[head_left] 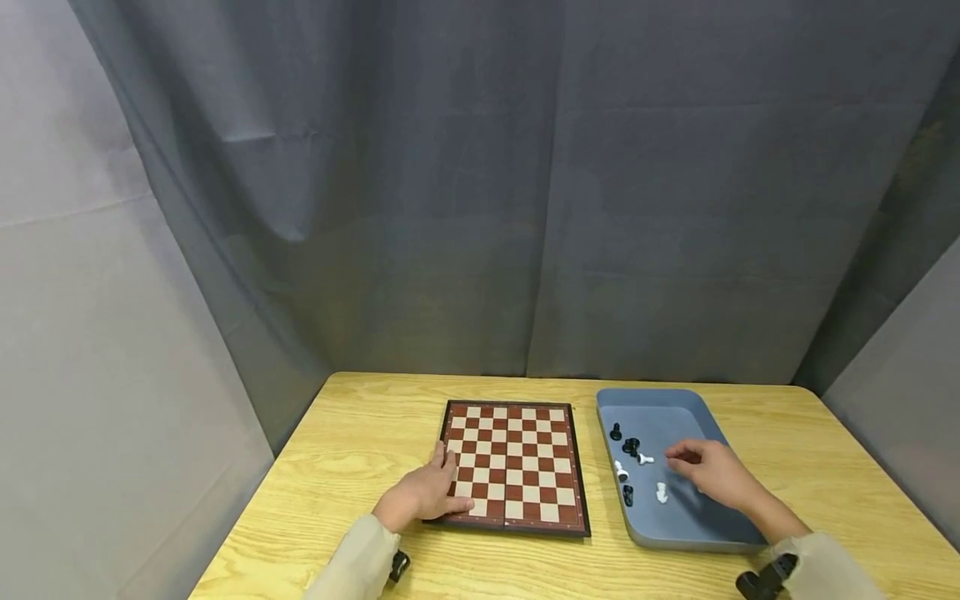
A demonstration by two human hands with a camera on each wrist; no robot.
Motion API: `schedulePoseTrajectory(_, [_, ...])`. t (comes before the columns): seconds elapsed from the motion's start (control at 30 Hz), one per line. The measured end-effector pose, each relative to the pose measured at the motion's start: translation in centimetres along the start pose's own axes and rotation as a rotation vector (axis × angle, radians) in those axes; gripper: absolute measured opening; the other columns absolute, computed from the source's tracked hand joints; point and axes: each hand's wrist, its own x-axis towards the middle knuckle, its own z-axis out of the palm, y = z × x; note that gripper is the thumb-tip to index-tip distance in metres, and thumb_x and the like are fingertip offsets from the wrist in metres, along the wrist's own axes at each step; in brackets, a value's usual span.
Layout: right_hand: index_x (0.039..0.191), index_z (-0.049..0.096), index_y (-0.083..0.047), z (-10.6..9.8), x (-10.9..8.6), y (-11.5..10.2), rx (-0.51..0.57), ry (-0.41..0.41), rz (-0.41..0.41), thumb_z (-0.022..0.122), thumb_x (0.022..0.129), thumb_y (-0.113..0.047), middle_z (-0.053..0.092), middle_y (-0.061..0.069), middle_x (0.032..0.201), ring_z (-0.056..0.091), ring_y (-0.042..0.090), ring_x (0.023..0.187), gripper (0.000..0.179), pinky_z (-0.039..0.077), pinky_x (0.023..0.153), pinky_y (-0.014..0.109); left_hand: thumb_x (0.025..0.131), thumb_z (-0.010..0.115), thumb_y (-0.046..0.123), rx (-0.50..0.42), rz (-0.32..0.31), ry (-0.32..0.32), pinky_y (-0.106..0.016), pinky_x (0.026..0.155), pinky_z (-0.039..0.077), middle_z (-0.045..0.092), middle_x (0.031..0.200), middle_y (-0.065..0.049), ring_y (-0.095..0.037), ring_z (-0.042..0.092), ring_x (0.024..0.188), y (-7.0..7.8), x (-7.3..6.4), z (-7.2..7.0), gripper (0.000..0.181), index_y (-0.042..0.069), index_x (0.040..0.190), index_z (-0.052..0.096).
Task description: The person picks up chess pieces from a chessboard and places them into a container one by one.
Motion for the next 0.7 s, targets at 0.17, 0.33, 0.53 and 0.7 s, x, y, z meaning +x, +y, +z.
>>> schedulePoseTrajectory(0.17, [0.102,0.069,0.0,-0.4,0.0,0.0,-0.007,0.012,0.0,0.064,0.09,-0.014,0.067,0.009,0.096,0.059,0.019,0.081,0.019,0.046,0.061,0.031,0.088,0.052,0.06,-0.008,-0.004,0.005,-0.034,0.07,0.049,0.007,0.153,-0.027,-0.036,0.049,0.121,0.2,-0.1,0.0,0.091,-0.003,0.148,0.024])
schedulePoseTrajectory(0.33, [0.102,0.069,0.0,-0.1,0.0,0.2,-0.023,0.022,-0.014,0.065,0.089,-0.012,0.067,0.007,0.094,0.06,0.019,0.083,0.018,0.047,0.062,0.031,0.088,0.052,0.06,-0.009,-0.004,0.019,-0.037,0.077,0.049,0.008,0.153,-0.027,-0.036,0.045,0.125,0.4,-0.3,-0.1,0.091,-0.003,0.148,0.025])
schedulePoseTrajectory(0.53, [0.101,0.069,-0.001,0.1,0.1,-0.3,-0.091,0.061,-0.061,0.065,0.089,-0.014,0.066,0.003,0.091,0.059,0.019,0.08,0.018,0.046,0.064,0.034,0.088,0.054,0.059,-0.034,-0.013,0.019,-0.034,0.067,0.048,0.009,0.153,-0.027,-0.037,0.048,0.122,0.6,-0.2,-0.6,0.092,-0.003,0.148,0.024])
schedulePoseTrajectory(0.7, [0.099,0.07,-0.001,0.0,0.2,-1.2,-0.168,0.097,-0.098,0.066,0.089,-0.017,0.067,0.005,0.09,0.062,0.023,0.08,0.02,0.049,0.065,0.039,0.089,0.053,0.058,-0.056,-0.024,0.046,-0.032,0.064,0.047,0.008,0.153,-0.027,-0.036,0.044,0.126,0.7,0.2,-1.9,0.092,-0.003,0.149,0.019])
